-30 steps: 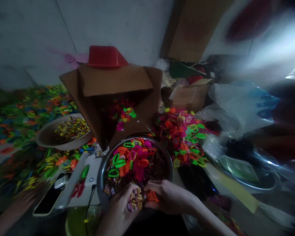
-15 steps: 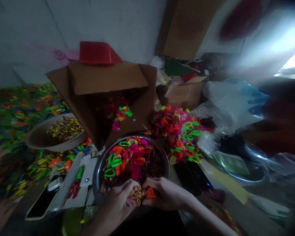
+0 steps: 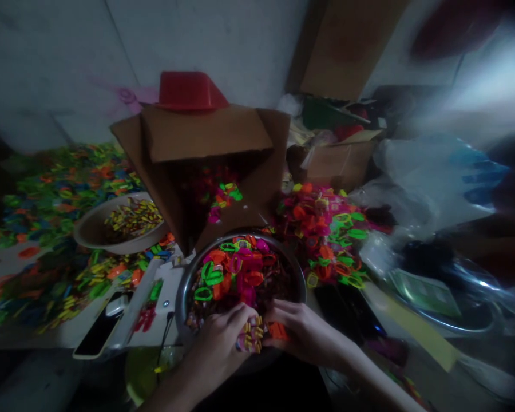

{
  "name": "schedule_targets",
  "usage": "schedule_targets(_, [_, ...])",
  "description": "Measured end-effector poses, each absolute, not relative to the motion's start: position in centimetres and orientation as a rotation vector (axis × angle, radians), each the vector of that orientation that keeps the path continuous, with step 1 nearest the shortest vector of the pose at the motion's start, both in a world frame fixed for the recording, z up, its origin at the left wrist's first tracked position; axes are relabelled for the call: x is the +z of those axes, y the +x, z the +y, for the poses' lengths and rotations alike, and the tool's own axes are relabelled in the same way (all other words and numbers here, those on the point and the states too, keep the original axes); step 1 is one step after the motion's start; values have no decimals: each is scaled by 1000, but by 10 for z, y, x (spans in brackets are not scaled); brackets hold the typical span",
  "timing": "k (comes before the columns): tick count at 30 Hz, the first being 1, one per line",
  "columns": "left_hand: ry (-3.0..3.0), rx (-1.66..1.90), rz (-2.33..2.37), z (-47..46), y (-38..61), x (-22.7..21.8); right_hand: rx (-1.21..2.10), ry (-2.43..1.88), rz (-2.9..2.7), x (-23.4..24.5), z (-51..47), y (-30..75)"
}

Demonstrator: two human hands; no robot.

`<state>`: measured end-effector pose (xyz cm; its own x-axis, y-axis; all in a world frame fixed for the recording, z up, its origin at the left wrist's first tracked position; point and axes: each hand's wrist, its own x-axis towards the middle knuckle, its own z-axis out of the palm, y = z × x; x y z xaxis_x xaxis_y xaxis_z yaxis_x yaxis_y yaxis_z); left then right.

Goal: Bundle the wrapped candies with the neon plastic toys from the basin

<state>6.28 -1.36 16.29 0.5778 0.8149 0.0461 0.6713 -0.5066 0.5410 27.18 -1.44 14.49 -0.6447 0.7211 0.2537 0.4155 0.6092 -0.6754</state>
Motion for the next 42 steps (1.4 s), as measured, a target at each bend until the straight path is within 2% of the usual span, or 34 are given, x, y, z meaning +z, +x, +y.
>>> schedule_targets(10, [2453, 522, 1205, -17, 65, 159, 840, -851, -2244, 145, -13, 269])
schedule_targets(17, [2463, 640, 1141, -14, 60, 157, 852, -980, -2203, 152, -22, 268])
schedule_targets(26, [2494, 709, 1004, -20, 56, 157, 141, -798, -2592, 171, -32, 269])
schedule_targets(30, [2474, 763, 970, -24, 56, 162, 19, -717, -2634, 179, -34, 269])
schedule_targets(35, [2446, 828, 923, -24, 54, 159, 77, -687, -2616, 179, -32, 268])
schedule_targets(42, [2040, 1144, 966, -31, 66, 149, 440, -758, -2336, 184, -35, 273])
